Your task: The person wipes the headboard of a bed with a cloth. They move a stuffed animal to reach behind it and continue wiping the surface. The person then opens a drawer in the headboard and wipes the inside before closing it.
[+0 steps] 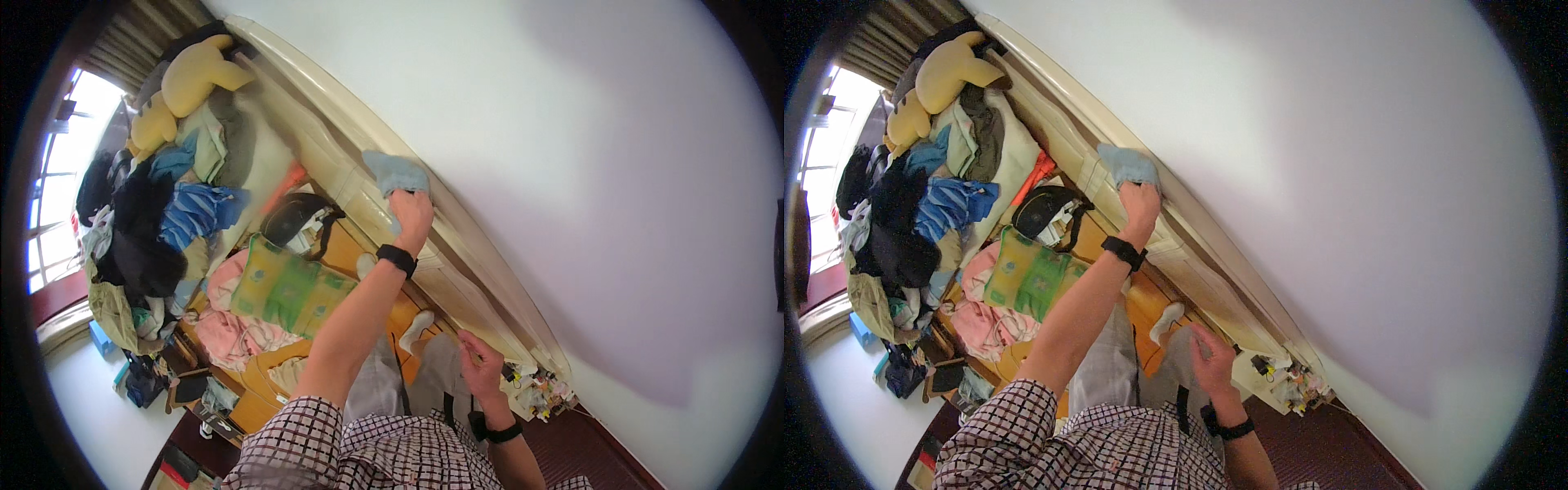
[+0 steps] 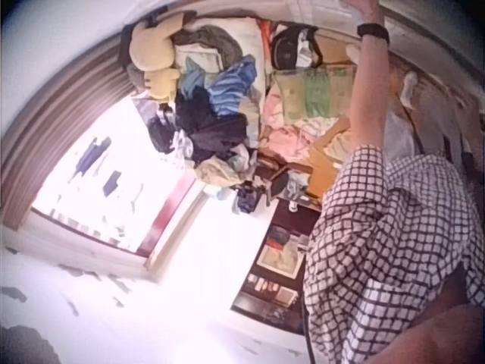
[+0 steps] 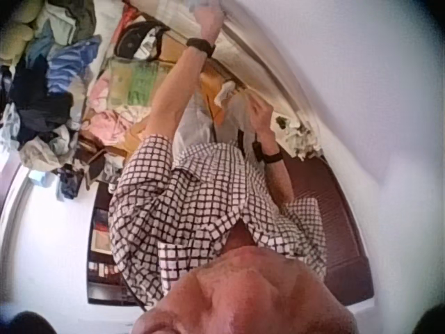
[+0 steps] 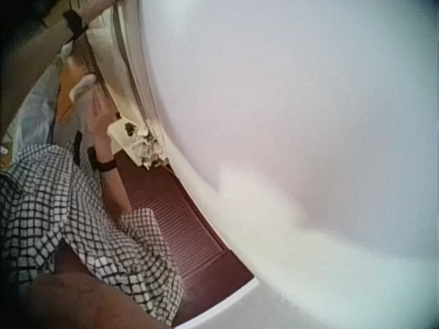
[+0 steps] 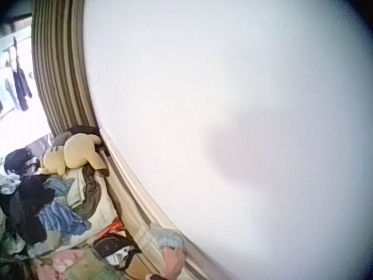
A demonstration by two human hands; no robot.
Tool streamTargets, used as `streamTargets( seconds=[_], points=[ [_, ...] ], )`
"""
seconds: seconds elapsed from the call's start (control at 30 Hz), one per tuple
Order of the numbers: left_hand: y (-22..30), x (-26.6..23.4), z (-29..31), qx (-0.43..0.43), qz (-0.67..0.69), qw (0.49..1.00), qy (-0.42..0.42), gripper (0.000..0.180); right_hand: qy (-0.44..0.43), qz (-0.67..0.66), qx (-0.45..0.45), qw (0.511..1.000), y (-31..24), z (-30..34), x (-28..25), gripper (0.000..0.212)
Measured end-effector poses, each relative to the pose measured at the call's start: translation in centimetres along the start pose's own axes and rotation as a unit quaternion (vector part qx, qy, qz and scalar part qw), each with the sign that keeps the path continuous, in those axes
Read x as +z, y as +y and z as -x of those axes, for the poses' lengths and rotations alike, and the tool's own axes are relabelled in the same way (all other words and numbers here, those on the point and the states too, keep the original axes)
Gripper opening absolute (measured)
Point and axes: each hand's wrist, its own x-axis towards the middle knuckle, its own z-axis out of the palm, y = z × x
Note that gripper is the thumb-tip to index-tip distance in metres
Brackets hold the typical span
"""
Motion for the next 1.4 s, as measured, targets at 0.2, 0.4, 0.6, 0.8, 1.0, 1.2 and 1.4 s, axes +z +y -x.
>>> streamTargets(
  seconds=[0.2,0.4,0.6,0.8,1.0,1.2,1.4],
  points=[
    [-2.9,1.6,5.6,0.057,-0.055,0.995,-0.052,0.020,-0.002,-0.032,-0.001,0.999,1.9,3.0,0.3,0.025],
    [-7.6,5.8,13.6,0.132,-0.071,0.988,-0.018,0.019,-0.010,-0.020,-0.026,0.999,5.8,8.1,-2.2,0.027],
    [-13.1,9.8,25.2,0.129,-0.019,0.985,-0.110,0.023,0.022,-0.026,0.010,0.999,10.6,14.3,-7.2,0.026],
    [-19.6,13.7,33.2,0.067,-0.107,0.963,-0.238,0.029,0.081,-0.067,0.053,0.993,16.6,19.5,-10.1,0.027],
    [-18.7,13.0,34.5,0.027,-0.063,0.967,-0.247,0.043,0.077,-0.053,0.052,0.994,19.3,22.0,-11.6,0.028],
    [-12.9,11.2,27.1,-0.044,0.055,0.986,-0.149,0.039,0.088,-0.045,0.038,0.994,18.5,21.7,-11.4,0.027],
    [-9.0,6.8,18.8,-0.136,0.183,0.962,-0.151,0.041,0.105,-0.037,0.069,0.991,15.9,20.8,-9.4,0.025]
  ],
)
